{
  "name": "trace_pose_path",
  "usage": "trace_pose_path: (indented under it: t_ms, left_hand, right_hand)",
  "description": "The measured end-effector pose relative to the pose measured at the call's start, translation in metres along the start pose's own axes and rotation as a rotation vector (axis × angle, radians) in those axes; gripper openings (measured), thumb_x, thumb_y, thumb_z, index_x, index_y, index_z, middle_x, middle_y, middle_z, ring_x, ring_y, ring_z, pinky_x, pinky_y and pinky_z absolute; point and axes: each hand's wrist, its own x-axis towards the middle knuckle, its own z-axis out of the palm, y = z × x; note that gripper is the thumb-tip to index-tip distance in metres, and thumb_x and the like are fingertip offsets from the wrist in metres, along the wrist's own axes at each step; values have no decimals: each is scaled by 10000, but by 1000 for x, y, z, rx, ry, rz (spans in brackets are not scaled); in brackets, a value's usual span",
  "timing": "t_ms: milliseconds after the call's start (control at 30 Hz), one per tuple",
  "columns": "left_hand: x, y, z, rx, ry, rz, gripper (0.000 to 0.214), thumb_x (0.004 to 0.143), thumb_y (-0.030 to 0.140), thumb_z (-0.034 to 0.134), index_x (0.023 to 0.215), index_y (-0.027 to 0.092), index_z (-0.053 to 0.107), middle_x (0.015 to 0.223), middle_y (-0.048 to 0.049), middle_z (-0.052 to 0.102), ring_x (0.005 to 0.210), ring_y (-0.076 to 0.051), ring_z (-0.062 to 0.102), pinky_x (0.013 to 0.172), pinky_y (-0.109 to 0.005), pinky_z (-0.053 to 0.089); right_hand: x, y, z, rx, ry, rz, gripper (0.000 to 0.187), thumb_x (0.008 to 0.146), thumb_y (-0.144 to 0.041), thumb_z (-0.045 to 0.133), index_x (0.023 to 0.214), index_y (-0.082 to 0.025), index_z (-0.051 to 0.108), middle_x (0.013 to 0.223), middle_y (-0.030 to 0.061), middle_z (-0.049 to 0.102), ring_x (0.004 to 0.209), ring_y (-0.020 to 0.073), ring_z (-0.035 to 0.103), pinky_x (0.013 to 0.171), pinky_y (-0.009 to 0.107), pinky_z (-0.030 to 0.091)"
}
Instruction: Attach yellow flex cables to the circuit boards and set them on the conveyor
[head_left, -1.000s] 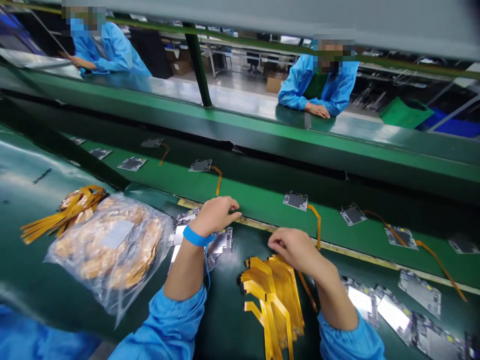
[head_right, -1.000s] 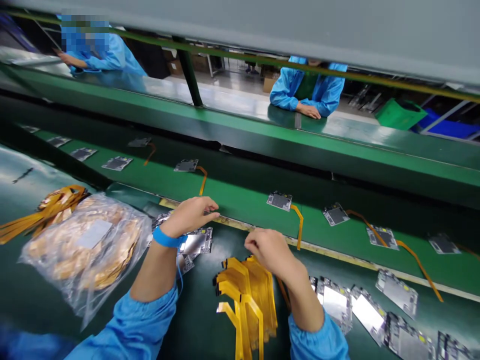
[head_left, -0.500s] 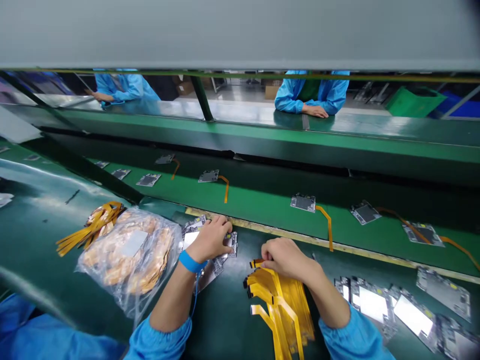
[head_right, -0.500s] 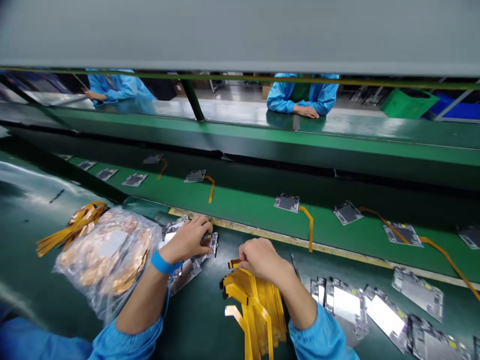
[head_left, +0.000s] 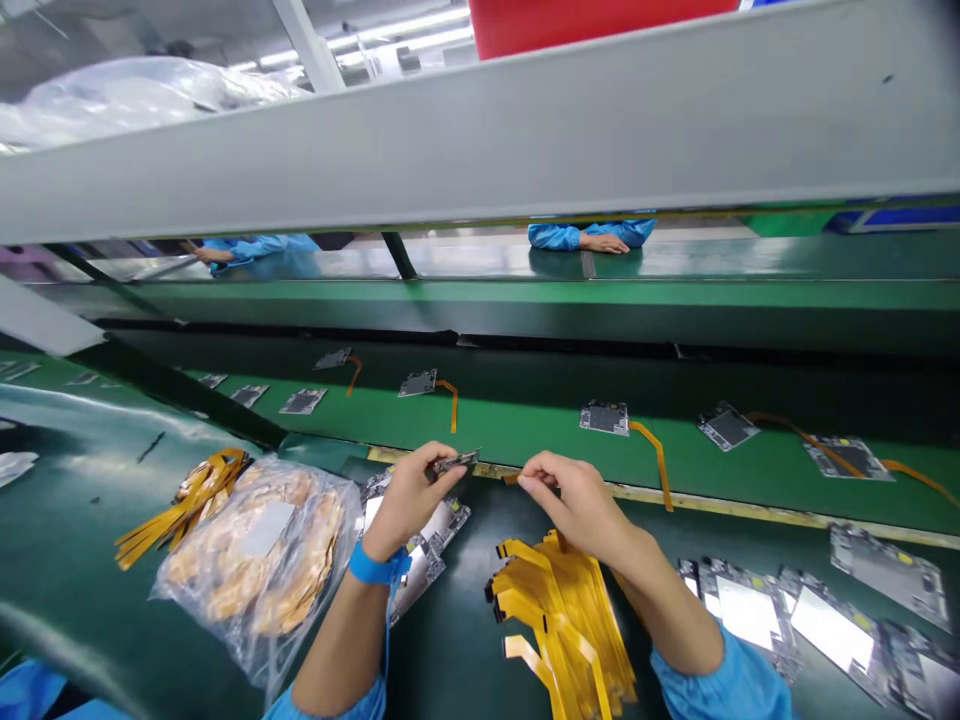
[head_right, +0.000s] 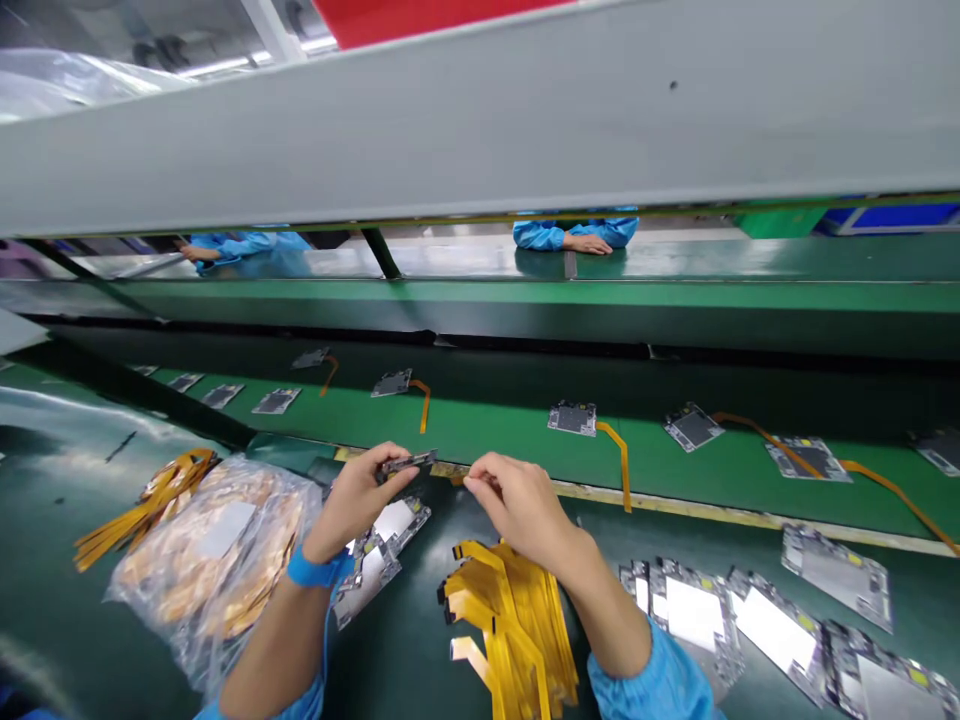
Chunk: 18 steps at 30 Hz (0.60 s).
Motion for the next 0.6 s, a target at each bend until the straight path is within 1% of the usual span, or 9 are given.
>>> trace_pose_path:
  t_ms: [67,133,200,267,333,400,600]
  left_hand:
    - [12,18,4,-82,74,69,195,902,362,624,827,184,650,838,-38,700,793,-179,643,748,-290,496]
    - [23,35,11,-161,119,119,203,928,360,603,855,182,666,891,-49,722,831,-181,666,775,-287,509]
    - [30,47,20,-200,132,139,205,955,356,573,908,182,669,911,-50,737,836,-179,683,771,-282,518]
    - [33,55,30,-208,118,152,205,977,351,547,940,183,659,886,-41,737,813,-174,690,748,-273,522]
    - [34,58,38,-216,99,177,188,987,333,531,941,187,640,866,-33,733,798,-168,694,732,-265,526]
    - [33,60,44,-229,89,203,163,992,307,521,954,190,628,887,-36,736,817,-167,702,742,-263,533]
    - [30,59,48,-195,84,237,122,1009,270,503,1022,203,604,970,-47,731,891,-173,707,786,-275,529]
  right_hand:
    - [-2,-3,-5,-17,110,-56,147,1034,-277,538,924,-228,623,842,1,679,734,150,621,691,269,445]
    - [-5,-7,-11,-46,207,-146,146,1037,-248,520,923,-225,609,913,28,682,793,159,642,730,281,476]
    - [-8,-12,-17,-90,287,-235,136,1036,-218,510,936,-222,603,1019,63,697,918,181,675,808,301,508]
    - [-9,-17,-22,-157,346,-293,131,1032,-197,510,947,-220,607,1118,93,708,1029,204,683,877,330,525]
    - [-10,-21,-24,-230,369,-323,128,1027,-186,519,949,-219,614,1194,107,712,1058,219,686,896,356,539]
    - [-9,-23,-25,-288,365,-337,130,1024,-184,523,943,-217,619,1233,112,714,1059,233,690,888,378,552]
    - [-7,-20,-17,-378,314,-339,124,1023,-178,521,954,-209,620,1290,118,707,1122,267,684,899,417,560]
